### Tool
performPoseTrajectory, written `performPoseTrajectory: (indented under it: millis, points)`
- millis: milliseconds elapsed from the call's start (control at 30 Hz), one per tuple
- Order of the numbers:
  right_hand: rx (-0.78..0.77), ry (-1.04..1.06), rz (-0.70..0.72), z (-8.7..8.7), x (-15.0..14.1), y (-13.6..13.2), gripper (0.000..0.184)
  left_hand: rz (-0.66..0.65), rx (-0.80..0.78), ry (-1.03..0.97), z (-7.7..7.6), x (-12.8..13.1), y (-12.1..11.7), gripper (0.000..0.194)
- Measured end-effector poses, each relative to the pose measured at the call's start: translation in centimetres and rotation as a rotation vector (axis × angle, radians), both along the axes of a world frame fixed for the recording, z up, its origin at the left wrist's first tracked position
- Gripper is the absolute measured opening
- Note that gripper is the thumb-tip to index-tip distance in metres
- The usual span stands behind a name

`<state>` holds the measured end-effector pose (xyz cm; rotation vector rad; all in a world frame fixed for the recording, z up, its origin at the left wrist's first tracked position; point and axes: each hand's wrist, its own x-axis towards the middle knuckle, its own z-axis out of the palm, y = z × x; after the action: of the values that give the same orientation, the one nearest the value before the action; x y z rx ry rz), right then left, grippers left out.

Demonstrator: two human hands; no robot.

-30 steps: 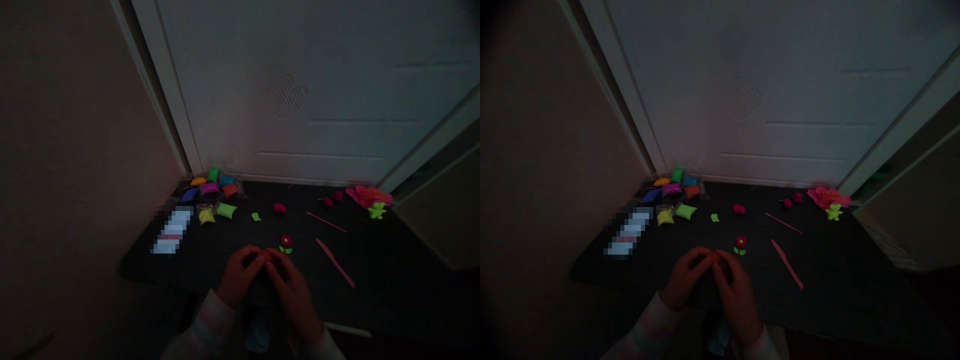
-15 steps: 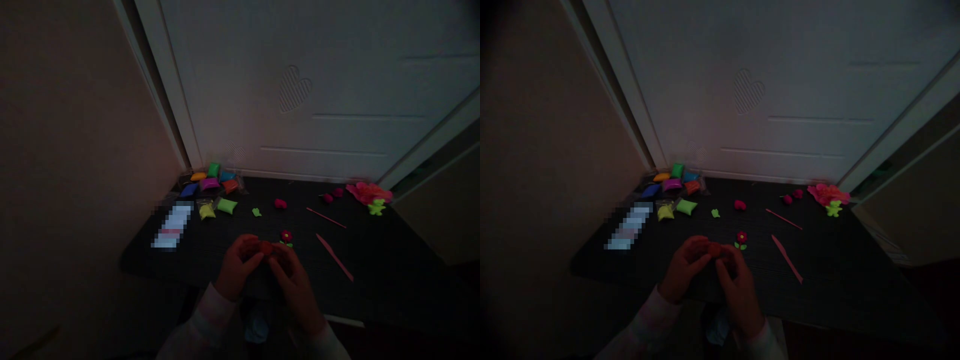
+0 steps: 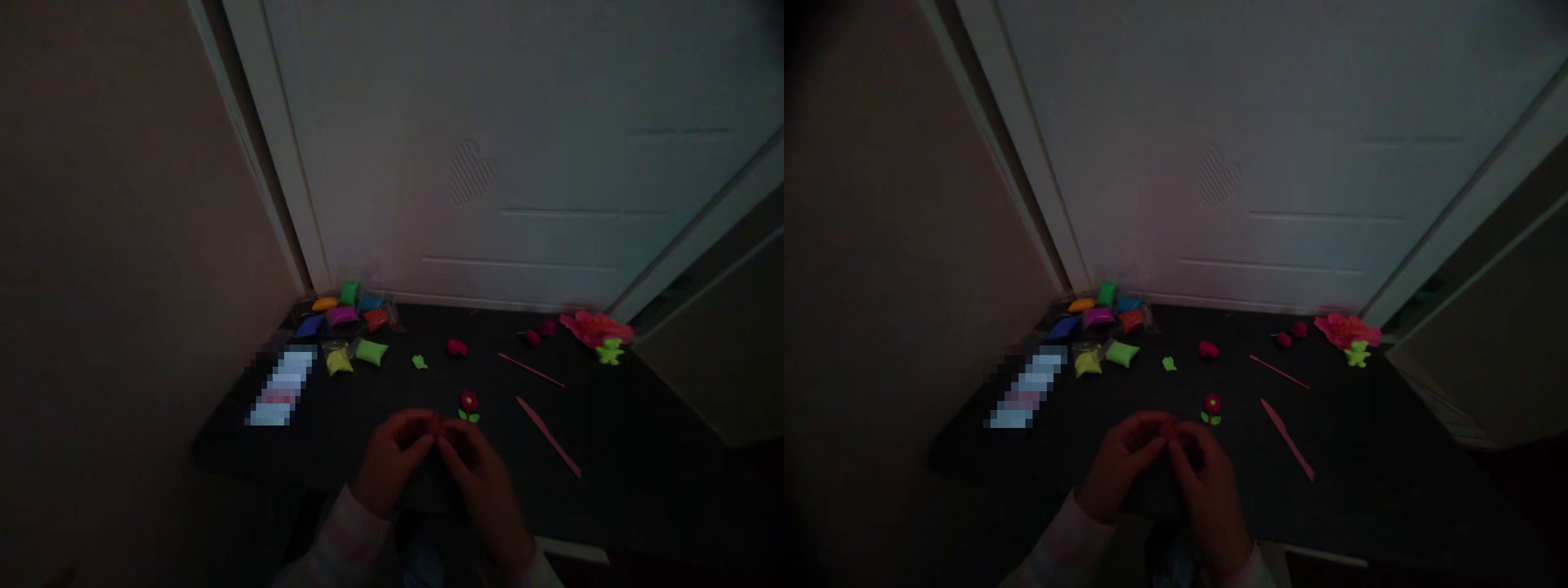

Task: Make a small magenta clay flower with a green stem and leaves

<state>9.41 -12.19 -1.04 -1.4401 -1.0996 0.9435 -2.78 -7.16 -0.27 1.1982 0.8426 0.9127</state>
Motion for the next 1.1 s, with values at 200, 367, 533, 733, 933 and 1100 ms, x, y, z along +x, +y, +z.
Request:
performPoseTrajectory:
  millis: [200,367,533,733,933,1100]
  points:
    - [0.055,-0.055,-0.010,0.20,-0.13,0.16,0.020,0.006,0.054,0.021,-0.35,-0.18,0.06,0.021]
    - [0.072,-0.103,-0.023,-0.01,0.08,0.22,0.015,0.000,0.051,0.012,-0.15,-0.28,0.01,0.018]
    - [0.069,-0.127,-0.033,-0.21,0.15,0.29,0.013,-0.017,0.045,0.024,-0.31,-0.39,0.09,0.022]
    - [0.070,-0.138,-0.027,-0.02,0.12,0.27,0.014,-0.010,0.110,0.045,-0.12,-0.42,0.10,0.019]
    - [0.085,-0.134,-0.014,0.01,0.10,0.34,0.013,-0.002,0.144,0.095,0.36,-0.24,0.11,0.016]
    - [0.064,-0.127,-0.021,0.16,0.20,0.31,0.013,0.001,0.140,0.138,0.41,-0.15,0.18,0.013]
